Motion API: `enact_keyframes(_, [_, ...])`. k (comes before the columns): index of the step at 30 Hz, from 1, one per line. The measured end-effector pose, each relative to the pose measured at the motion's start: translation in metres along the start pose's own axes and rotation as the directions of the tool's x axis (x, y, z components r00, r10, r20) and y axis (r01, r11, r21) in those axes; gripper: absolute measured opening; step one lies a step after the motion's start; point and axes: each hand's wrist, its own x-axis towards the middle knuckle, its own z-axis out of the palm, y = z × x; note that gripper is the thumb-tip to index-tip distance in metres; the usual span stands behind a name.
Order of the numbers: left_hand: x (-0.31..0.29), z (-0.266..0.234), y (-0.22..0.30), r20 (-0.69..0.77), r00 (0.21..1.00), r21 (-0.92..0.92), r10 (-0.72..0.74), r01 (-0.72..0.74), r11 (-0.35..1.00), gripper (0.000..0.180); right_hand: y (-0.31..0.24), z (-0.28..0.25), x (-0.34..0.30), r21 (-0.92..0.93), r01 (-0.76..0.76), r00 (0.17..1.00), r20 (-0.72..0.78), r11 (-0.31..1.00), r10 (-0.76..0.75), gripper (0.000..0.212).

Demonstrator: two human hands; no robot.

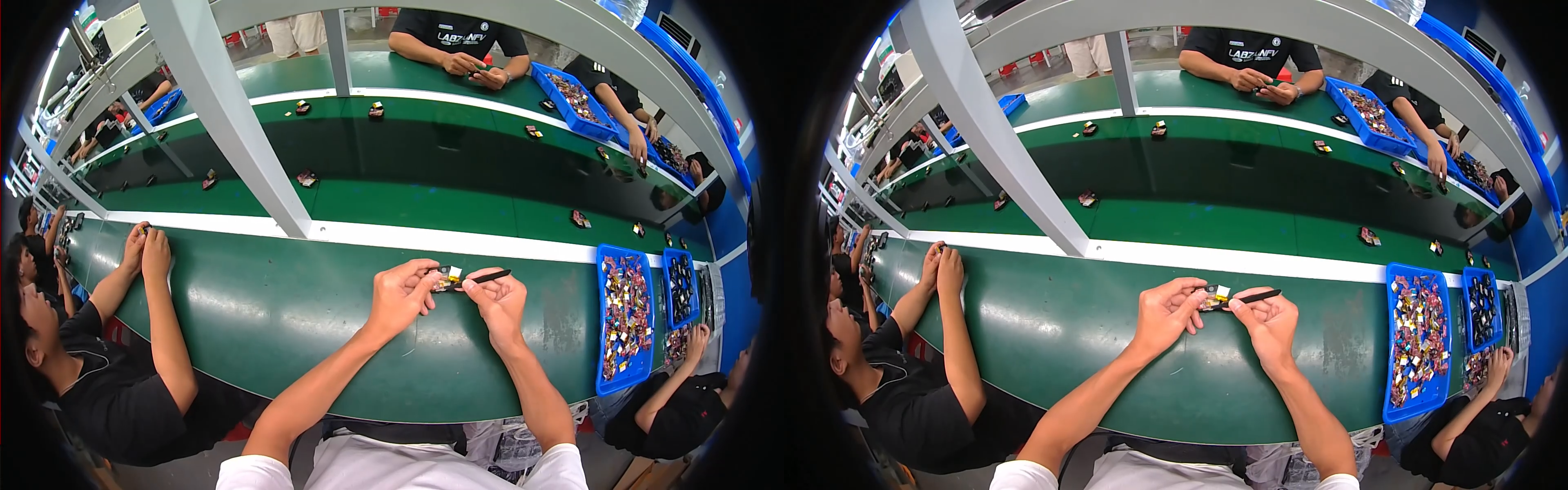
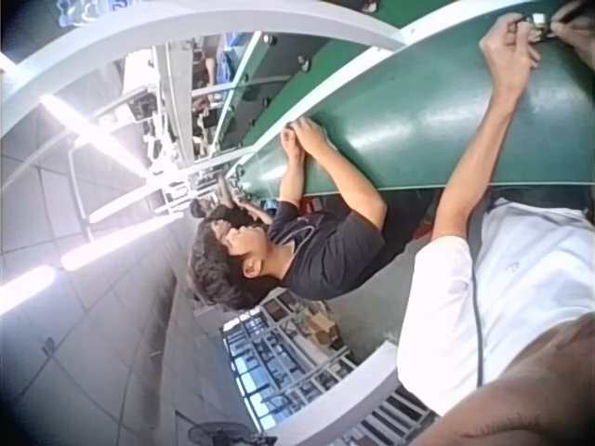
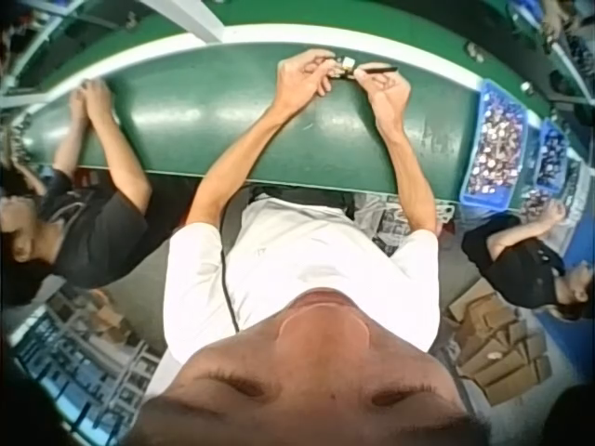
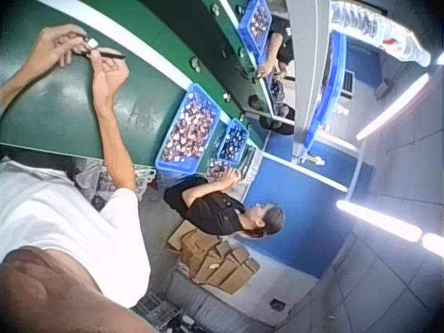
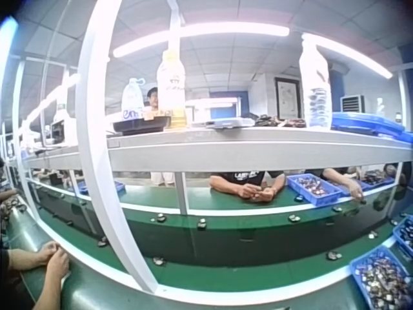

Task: Manually assemble small electronic or decorative components using tweezers.

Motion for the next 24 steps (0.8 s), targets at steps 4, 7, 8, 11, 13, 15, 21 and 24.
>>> enact_keyframes(4, [0.004,-0.006,-0.007,0.063,0.993,-0.197,-0.104,0.114,0.974,0.023,0.003,-0.001,0.000,0.023,0.098,0.995,0.019,0.995,-0.098,0.012])
enact_keyframes(7, [0.006,-0.010,-0.008,0.122,0.984,-0.260,-0.128,0.157,0.953,0.025,0.002,0.001,-0.001,0.029,0.163,0.986,0.038,0.986,-0.164,0.012])
enact_keyframes(8, [0.006,-0.012,-0.008,0.145,0.979,-0.271,-0.141,0.176,0.946,0.026,0.002,0.002,-0.001,0.030,0.189,0.981,0.043,0.981,-0.190,0.012])
enact_keyframes(11, [0.007,-0.013,-0.006,0.162,0.976,-0.265,-0.143,0.183,0.947,0.026,0.006,0.003,0.000,0.011,0.263,0.964,0.036,0.965,-0.264,0.012])
enact_keyframes(13, [0.008,-0.014,-0.007,0.170,0.976,-0.264,-0.137,0.179,0.948,0.026,0.008,0.002,0.001,-0.005,0.278,0.960,0.046,0.961,-0.278,0.012])
enact_keyframes(15, [0.008,-0.014,-0.008,0.179,0.975,-0.263,-0.131,0.175,0.949,0.026,0.008,0.002,0.001,-0.021,0.293,0.955,0.057,0.956,-0.291,0.012])
enact_keyframes(21, [0.007,-0.013,-0.005,0.188,0.974,-0.277,-0.128,0.178,0.944,0.026,0.008,0.005,0.001,-0.012,0.314,0.948,0.054,0.949,-0.313,0.011])
enact_keyframes(24, [0.006,-0.013,-0.004,0.186,0.977,-0.284,-0.107,0.158,0.946,0.025,0.008,0.005,0.001,-0.026,0.331,0.943,0.058,0.943,-0.329,0.010])
